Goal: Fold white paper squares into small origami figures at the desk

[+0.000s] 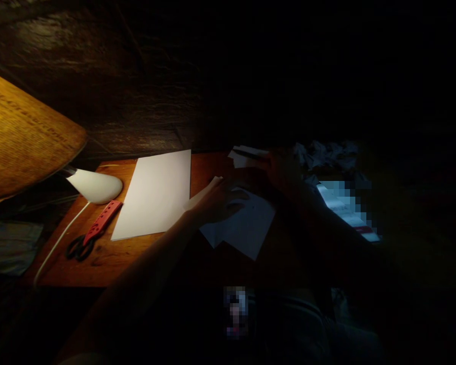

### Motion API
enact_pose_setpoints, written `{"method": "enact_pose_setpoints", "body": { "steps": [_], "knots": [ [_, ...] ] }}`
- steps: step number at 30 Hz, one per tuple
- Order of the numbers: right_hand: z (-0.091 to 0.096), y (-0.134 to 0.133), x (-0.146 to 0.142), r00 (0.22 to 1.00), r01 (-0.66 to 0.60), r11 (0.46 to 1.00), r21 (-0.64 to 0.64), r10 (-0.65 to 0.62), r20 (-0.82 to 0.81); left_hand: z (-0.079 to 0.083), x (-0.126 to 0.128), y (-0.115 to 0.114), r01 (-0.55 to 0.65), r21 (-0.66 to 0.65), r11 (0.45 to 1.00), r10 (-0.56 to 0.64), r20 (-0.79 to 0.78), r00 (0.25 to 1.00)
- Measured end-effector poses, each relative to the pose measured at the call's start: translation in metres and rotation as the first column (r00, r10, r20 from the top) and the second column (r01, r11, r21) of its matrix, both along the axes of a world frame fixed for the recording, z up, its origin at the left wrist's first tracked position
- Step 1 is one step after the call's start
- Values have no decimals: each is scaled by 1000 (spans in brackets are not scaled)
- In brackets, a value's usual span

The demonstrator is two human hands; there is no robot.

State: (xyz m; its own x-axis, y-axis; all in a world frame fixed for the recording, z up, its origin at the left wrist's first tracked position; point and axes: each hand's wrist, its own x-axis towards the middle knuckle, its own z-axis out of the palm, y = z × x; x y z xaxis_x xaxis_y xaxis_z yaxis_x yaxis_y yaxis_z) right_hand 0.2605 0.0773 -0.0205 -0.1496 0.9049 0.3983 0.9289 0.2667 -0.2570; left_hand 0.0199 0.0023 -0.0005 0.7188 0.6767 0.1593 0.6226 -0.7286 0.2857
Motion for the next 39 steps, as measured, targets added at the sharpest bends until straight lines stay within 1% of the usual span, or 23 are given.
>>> {"method": "enact_pose_setpoints", "body": {
  "steps": [2,4,6,8,10,11,13,15,18,21,23,25,26,28,31,33,35,36,37,39],
  "knots": [
    [2,-5,-1,1000,1,1000,19,-1,-10,0,2,-1,8,2,1000,-8,12,1000],
    [10,-12,-4,999,13,998,63,-11,-34,2,3,-2,8,-3,1000,-8,-2,1000],
    [21,-21,-8,997,-47,996,73,51,-59,3,3,-2,-19,-5,1000,19,-37,999],
    [31,-32,-13,985,-147,989,-2,146,-94,5,3,-2,-69,1,998,69,-77,995],
    [37,-44,-17,967,-232,962,-142,213,-138,5,4,-1,-115,9,993,115,-112,987],
    [39,-50,-18,964,-251,946,-206,225,-145,4,4,0,-130,10,991,130,-124,984],
    [39,-60,-20,957,-280,926,-254,249,-149,1,5,2,-151,17,988,152,-119,981],
    [38,-67,-21,939,-333,908,-253,296,-174,-3,4,5,-164,34,986,166,-70,984],
    [36,-69,-21,885,-446,863,-238,386,-258,-9,0,9,-150,60,987,147,57,987],
    [36,-65,-20,810,-547,818,-179,464,-358,-11,-4,9,-217,87,972,198,189,962],
    [34,-62,-20,792,-551,823,-138,463,-397,-10,-5,8,-250,89,964,224,235,946],
    [31,-58,-19,808,-503,856,-118,418,-415,-9,-5,7,-283,72,957,252,282,926],
    [28,-56,-19,817,-474,874,-108,390,-425,-9,-4,7,-306,57,950,273,315,909],
    [24,-52,-18,807,-442,894,-80,357,-470,-8,-4,9,-343,17,939,311,385,869],
    [18,-44,-14,737,-417,909,-4,335,-588,-8,-7,14,-393,-60,918,368,500,784],
    [16,-39,-11,666,-401,915,38,320,-674,-8,-9,19,-423,-148,894,423,589,688],
    [14,-33,-7,594,-401,915,38,291,-750,-10,-10,23,-433,-270,860,493,659,568],
    [13,-31,-5,564,-406,914,22,270,-780,-10,-10,25,-418,-351,838,536,674,509],
    [13,-30,-4,541,-411,912,1,245,-805,-11,-10,26,-381,-429,819,571,676,467],
    [11,-28,-2,506,-426,904,-42,200,-839,-12,-9,28,-302,-540,785,619,690,375]
  ]
}}
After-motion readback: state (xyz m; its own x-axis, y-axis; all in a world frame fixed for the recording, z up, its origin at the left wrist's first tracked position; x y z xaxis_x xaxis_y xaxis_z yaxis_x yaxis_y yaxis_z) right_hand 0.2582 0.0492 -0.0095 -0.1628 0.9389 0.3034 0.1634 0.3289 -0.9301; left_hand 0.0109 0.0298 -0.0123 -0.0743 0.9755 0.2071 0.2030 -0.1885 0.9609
